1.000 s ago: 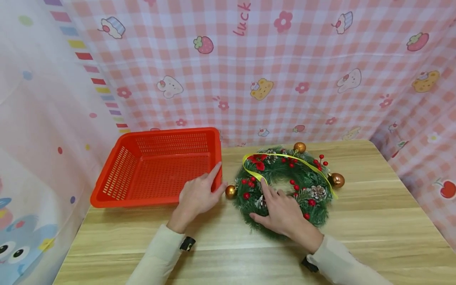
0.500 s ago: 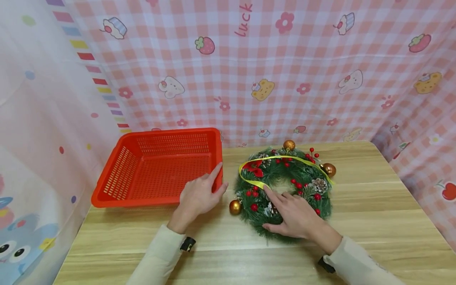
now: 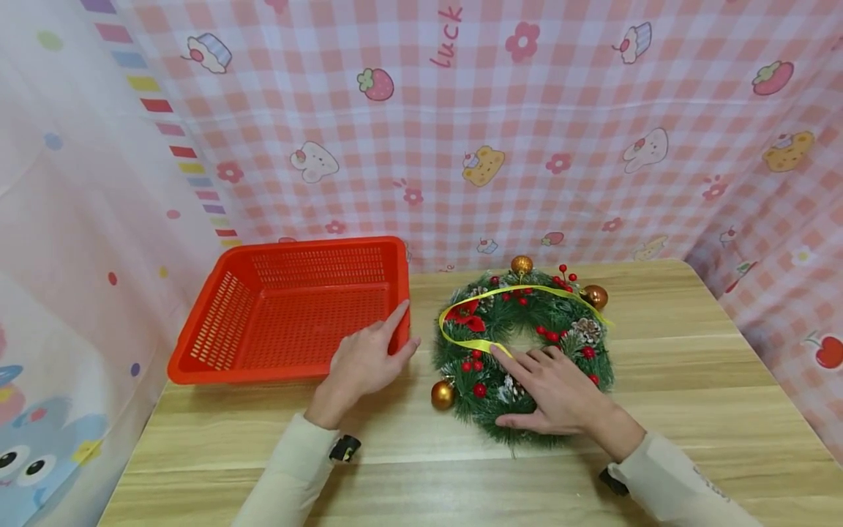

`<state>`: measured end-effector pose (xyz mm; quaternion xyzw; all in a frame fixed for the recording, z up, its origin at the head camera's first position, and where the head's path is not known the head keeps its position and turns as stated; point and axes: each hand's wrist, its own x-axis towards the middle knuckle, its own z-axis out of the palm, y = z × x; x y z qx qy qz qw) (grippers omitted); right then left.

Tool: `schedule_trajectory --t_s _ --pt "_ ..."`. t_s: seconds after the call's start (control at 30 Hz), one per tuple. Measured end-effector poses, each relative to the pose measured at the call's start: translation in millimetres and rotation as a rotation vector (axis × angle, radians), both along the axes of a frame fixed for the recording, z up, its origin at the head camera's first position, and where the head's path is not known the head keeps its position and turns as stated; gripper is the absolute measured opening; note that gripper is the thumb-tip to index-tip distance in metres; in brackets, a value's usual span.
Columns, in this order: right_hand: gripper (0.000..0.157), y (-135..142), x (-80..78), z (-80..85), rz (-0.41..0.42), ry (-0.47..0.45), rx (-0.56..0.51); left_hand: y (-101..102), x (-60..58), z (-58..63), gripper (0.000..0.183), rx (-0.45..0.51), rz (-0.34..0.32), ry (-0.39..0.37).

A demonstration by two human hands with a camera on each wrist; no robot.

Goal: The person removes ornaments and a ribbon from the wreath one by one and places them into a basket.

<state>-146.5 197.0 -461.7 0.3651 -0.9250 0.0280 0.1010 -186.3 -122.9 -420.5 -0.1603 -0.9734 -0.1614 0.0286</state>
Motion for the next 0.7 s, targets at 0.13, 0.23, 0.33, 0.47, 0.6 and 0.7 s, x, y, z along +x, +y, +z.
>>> schedule_trajectory --t_s 0.13,0.23,0.33,0.47,0.6,0.7 --pt "0.101 -1.2 0.5 -1.2 -0.006 0.011 -0.005 0.1 2.3 1.4 0.064 0.027 0.000 0.043" --pt "0.102 -1.5 0.9 -1.9 -0.011 0.010 0.000 2.6 6.3 2.9 0.056 0.076 -0.039 0.160" --pt "0.102 -0.6 1.5 -2.1 -0.020 0.002 -0.003 8.9 12.3 5.6 0.043 0.167 -0.133 0.309" --pt "0.102 0.5 1.7 -1.7 -0.025 -0.006 -0.014 19.5 23.1 10.8 0.030 0.330 -0.271 0.387" --pt "0.102 0.6 1.3 -1.5 -0.024 -0.011 -0.019 27.6 34.1 11.3 0.025 0.458 -0.350 0.282" --pt "0.102 0.6 1.3 -1.6 -0.028 -0.017 -0.016 33.1 38.6 5.9 0.024 0.513 -0.384 0.140"
